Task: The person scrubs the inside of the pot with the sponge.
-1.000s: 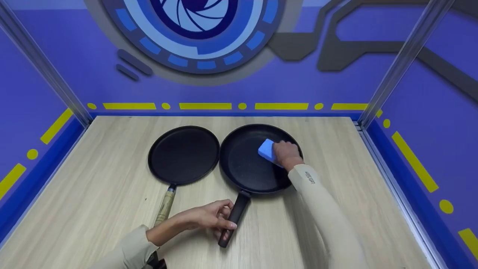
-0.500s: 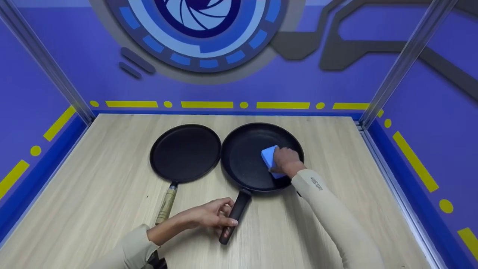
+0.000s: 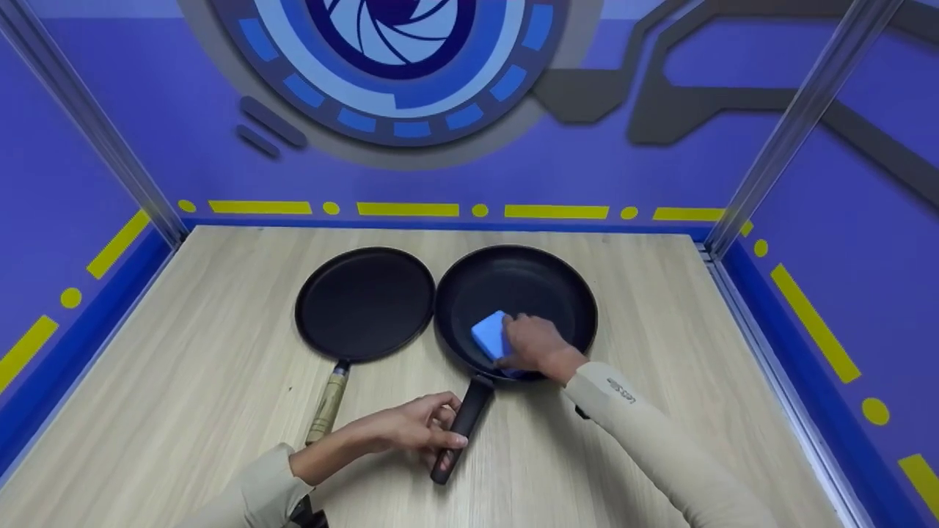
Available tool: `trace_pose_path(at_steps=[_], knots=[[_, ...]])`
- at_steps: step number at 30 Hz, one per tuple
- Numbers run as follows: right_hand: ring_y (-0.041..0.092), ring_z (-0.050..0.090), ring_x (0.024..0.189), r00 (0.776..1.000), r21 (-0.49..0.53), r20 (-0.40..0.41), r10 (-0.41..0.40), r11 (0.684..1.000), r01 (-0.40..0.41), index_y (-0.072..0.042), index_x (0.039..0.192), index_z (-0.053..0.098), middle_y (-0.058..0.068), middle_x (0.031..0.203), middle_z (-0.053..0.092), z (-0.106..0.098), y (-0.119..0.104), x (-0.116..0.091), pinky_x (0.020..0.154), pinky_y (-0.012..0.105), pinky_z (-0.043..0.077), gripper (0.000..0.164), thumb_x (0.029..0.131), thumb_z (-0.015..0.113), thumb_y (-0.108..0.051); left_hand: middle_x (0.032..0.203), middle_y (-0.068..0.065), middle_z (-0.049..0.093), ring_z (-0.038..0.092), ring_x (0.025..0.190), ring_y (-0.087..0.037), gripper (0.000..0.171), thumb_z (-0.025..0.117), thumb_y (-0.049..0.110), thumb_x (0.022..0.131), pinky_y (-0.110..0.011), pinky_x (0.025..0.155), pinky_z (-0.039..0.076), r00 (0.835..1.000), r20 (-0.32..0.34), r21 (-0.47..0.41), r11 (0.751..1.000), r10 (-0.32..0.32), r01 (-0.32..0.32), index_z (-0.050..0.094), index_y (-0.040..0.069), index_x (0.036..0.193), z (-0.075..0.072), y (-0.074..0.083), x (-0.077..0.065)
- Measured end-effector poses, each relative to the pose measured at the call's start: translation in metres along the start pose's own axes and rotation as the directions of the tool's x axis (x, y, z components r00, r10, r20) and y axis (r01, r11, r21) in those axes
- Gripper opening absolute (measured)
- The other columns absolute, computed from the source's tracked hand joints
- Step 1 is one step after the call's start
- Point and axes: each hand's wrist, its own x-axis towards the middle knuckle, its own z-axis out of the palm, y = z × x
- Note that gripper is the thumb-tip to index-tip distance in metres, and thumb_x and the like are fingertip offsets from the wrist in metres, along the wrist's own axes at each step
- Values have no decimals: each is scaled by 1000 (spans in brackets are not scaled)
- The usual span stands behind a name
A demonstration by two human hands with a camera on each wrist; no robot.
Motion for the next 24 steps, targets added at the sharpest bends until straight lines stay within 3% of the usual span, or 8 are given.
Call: trace_pose_path(at_steps=[3, 11, 17, 24], knots=[[28, 64, 78, 997, 4, -37, -71, 997, 72, -2, 109, 60, 11, 90, 63, 5, 1, 5, 70, 47, 57, 58, 79, 86, -44, 73, -1, 66, 65, 56, -8, 24, 70, 2, 95, -20, 52, 56, 1000, 10, -21, 1000, -4, 4, 48, 9, 101, 0, 0, 0], [30, 66, 88, 984, 25, -16, -176, 984, 177, -7, 117, 62, 12, 99, 65, 2, 1, 30, 77, 49, 58, 59, 77, 89, -42, 75, 0, 66, 65, 56, -8, 24, 70, 2, 95, -20, 52, 56, 1000, 11, -35, 999, -9, 9, 48, 10, 100, 1, 0, 2], [33, 65, 98, 998, 121, -32, -56, 991, 59, -7, 128, 60, 15, 107, 65, 2, -1, 56, 81, 52, 58, 67, 79, 87, -44, 81, 0, 67, 65, 58, -8, 17, 66, 1, 98, -18, 53, 55, 997, 59, -57, 997, -41, 44, 54, 10, 106, 3, 2, 5], [44, 61, 118, 997, 96, -17, 72, 993, -70, -16, 148, 48, 26, 127, 61, -2, 9, 91, 95, 58, 55, 71, 88, 80, -39, 81, -1, 68, 64, 57, -7, 19, 67, 2, 97, -18, 50, 53, 998, 56, -52, 998, -20, 23, 56, 10, 110, 5, 1, 5]])
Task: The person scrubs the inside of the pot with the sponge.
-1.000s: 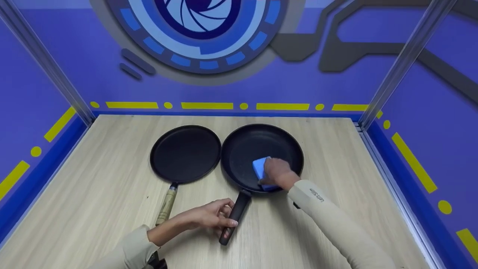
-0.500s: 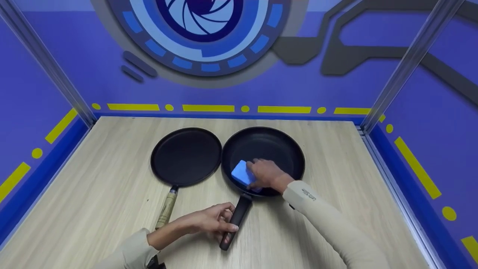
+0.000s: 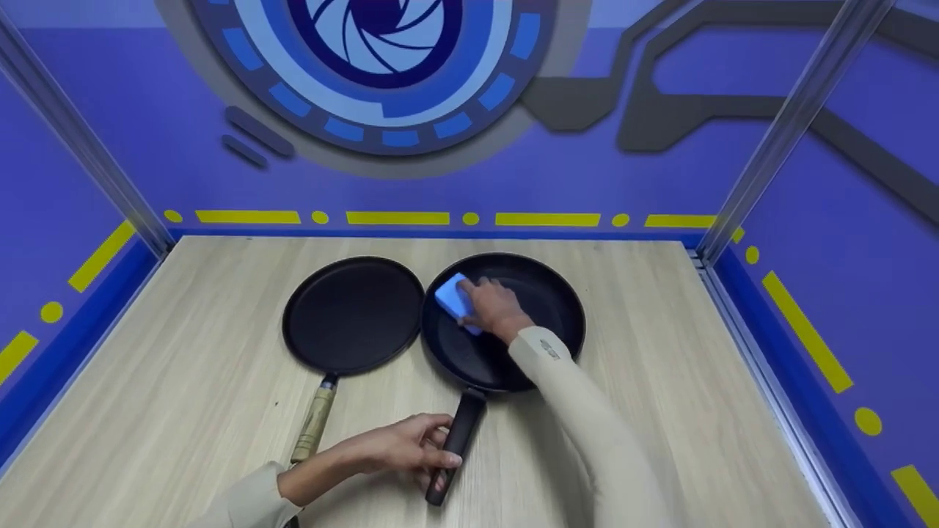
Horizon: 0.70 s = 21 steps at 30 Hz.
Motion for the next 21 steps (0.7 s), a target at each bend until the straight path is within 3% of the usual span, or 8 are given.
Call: trace_pose_path(at_steps=[6, 10, 15, 18, 21], knots=[[50, 57, 120, 994, -92, -15, 104, 990, -105, -12, 146, 50, 30, 128, 59, -8, 16, 11, 100, 65, 49, 66, 90, 80, -30, 81, -2, 70, 64, 57, -7, 20, 70, 3, 95, -20, 52, 56, 1000, -28, 54, 999, -6, 8, 57, 11, 108, -3, 5, -1], [53, 56, 119, 982, -154, -33, 184, 970, -187, -8, 141, 51, 34, 126, 58, -13, 26, 6, 99, 67, 48, 62, 89, 80, -24, 82, -6, 73, 64, 57, -8, 20, 72, 5, 94, -20, 53, 56, 997, -77, 132, 991, -16, 26, 59, 11, 107, -5, 10, -3], [54, 58, 113, 969, -211, -25, 246, 946, -246, -4, 135, 53, 36, 119, 60, -18, 43, -11, 94, 66, 50, 57, 89, 79, -26, 80, -4, 72, 62, 59, -7, 23, 76, 11, 93, -18, 53, 51, 991, -135, 258, 965, -6, 41, 62, 11, 111, -8, 12, -6], [54, 61, 107, 972, -246, -12, 235, 941, -230, -3, 128, 58, 35, 113, 62, -23, 53, -26, 88, 64, 54, 52, 87, 80, -27, 74, 1, 67, 60, 61, -7, 23, 76, 14, 93, -16, 56, 47, 992, -128, 283, 959, 7, 30, 62, 9, 110, -9, 12, -8], [53, 65, 100, 971, -215, 44, 235, 951, -221, -1, 124, 61, 34, 108, 65, -29, 61, -43, 79, 63, 57, 51, 85, 82, -27, 71, 3, 65, 59, 60, -6, 22, 76, 14, 93, -16, 57, 44, 993, -120, 285, 958, 16, 19, 63, 8, 109, -10, 9, -10]])
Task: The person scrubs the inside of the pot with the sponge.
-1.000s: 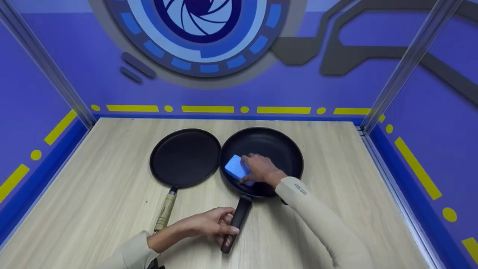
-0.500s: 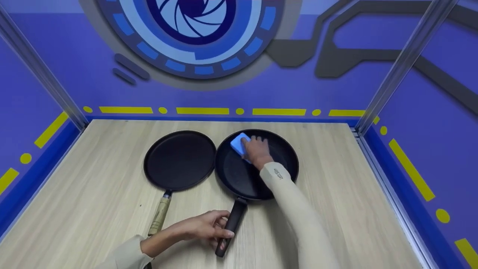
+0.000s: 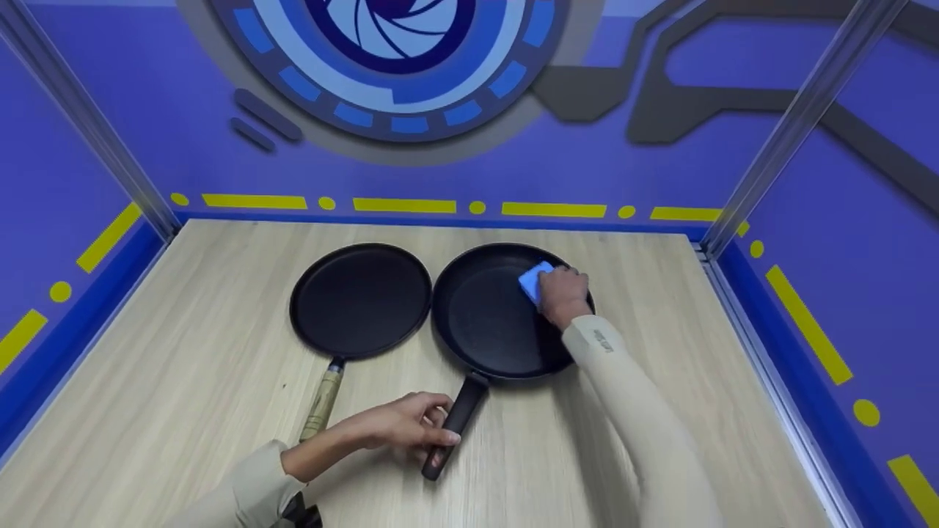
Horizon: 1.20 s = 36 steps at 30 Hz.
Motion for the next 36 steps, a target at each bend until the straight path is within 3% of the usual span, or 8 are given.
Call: trace_pose_path(at_steps=[4, 8, 13, 16, 20, 25, 30, 36], knots=[[52, 66, 102, 990, 90, 141, 0, 996, -13, 7, 128, 57, 36, 113, 64, -4, 8, -15, 82, 62, 58, 62, 88, 80, -34, 72, 1, 65, 59, 60, -8, 24, 76, 13, 93, -16, 56, 44, 1000, -8, -9, 1000, 0, 0, 63, 7, 112, -2, -2, 1], [55, 60, 116, 970, 124, 240, -26, 992, -4, 18, 139, 42, 43, 128, 55, -7, 0, -28, 96, 62, 53, 83, 92, 74, -42, 75, -1, 67, 60, 61, -8, 27, 75, 14, 93, -17, 56, 45, 1000, -15, -11, 1000, -5, 5, 63, 7, 116, -3, -2, 2], [57, 55, 123, 959, 142, 275, -69, 989, 30, 19, 149, 26, 46, 138, 48, -7, -24, -43, 103, 61, 49, 100, 92, 73, -47, 75, 1, 66, 60, 63, -7, 25, 75, 15, 93, -17, 56, 46, 1000, -6, -31, 999, -24, 24, 63, 8, 115, -3, -2, 3], [53, 63, 112, 965, 160, 235, -120, 984, 83, 16, 148, 30, 41, 125, 58, -3, -45, -52, 96, 59, 53, 98, 89, 76, -48, 73, 1, 66, 61, 61, -7, 22, 75, 13, 93, -17, 55, 47, 999, 10, -52, 998, -33, 33, 62, 10, 111, -3, -1, 3], [43, 67, 93, 963, 123, 78, -256, 961, 246, 1, 138, 48, 26, 99, 66, 7, -70, -55, 78, 55, 58, 75, 85, 82, -39, 73, 0, 66, 61, 59, -7, 20, 75, 12, 94, -17, 54, 48, 999, 25, -67, 997, -38, 40, 61, 11, 109, -1, 0, 2], [42, 65, 97, 935, 21, -67, -347, 937, 349, -12, 138, 55, 22, 102, 64, 15, -83, -36, 77, 55, 59, 65, 83, 86, -29, 73, 1, 66, 61, 59, -6, 19, 74, 13, 94, -17, 54, 47, 999, 33, -84, 996, -39, 42, 61, 11, 108, 0, -1, 2], [45, 63, 103, 941, -14, -108, -320, 947, 320, -13, 144, 54, 28, 111, 64, 17, -80, -5, 83, 57, 57, 62, 90, 79, -32, 70, 0, 65, 62, 56, -6, 19, 70, 8, 97, -17, 52, 50, 996, 74, -158, 986, -51, 62, 56, 11, 110, 2, -2, 1], [51, 58, 117, 987, 72, -44, -155, 985, 158, -7, 147, 49, 35, 125, 57, 12, -71, 22, 92, 63, 54, 61, 97, 70, -35, 73, 2, 66, 61, 57, -5, 16, 72, 9, 95, -16, 51, 48, 999, 34, -145, 988, -42, 47, 58, 12, 104, 2, -3, 2]])
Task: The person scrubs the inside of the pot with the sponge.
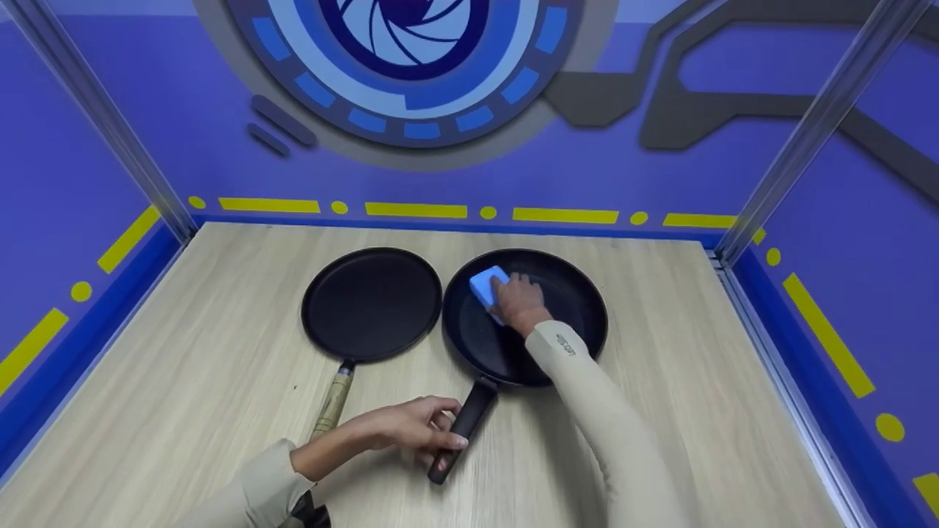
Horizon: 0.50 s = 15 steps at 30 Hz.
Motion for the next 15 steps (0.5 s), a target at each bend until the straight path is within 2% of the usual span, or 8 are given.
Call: trace_pose_path(at_steps=[3, 5, 9, 12, 15], knots=[[51, 56, 119, 998, 20, 18, 53, 998, -53, -5, 148, 46, 37, 127, 54, 0, 4, 3, 94, 64, 54, 65, 98, 68, -40, 73, 1, 66, 61, 56, -5, 16, 72, 9, 95, -17, 51, 48, 1000, 4, -6, 1000, 0, 0, 58, 12, 104, 0, 0, 1], [53, 56, 119, 999, 22, 16, 28, 999, -29, -5, 149, 46, 39, 128, 54, 1, 5, 2, 94, 64, 54, 68, 98, 68, -42, 72, 0, 66, 62, 56, -6, 16, 70, 8, 96, -17, 51, 49, 999, 32, -22, 1000, -6, 7, 57, 12, 105, -1, 0, 2], [56, 55, 121, 995, 38, 9, -101, 994, 101, -7, 149, 46, 41, 131, 52, 3, 5, -12, 95, 64, 53, 69, 95, 71, -43, 70, -2, 66, 64, 57, -8, 15, 67, 6, 98, -18, 52, 52, 994, 109, -55, 998, -19, 25, 55, 11, 106, -6, 1, 5], [55, 56, 121, 978, 50, 26, -209, 977, 207, -10, 150, 46, 40, 133, 52, 4, 1, -30, 94, 62, 54, 70, 94, 73, -43, 71, -3, 67, 65, 58, -8, 15, 66, 5, 98, -19, 52, 54, 990, 142, -77, 996, -24, 35, 54, 11, 105, -7, 0, 6], [53, 58, 120, 957, 58, 53, -286, 957, 283, -13, 150, 48, 38, 132, 54, 4, -1, -47, 92, 60, 56, 70, 92, 75, -42, 73, -2, 67, 65, 59, -8, 15, 66, 5, 99, -19, 52, 54, 989, 146, -93, 995, -26, 39, 54, 11, 107, -8, -2, 5]])
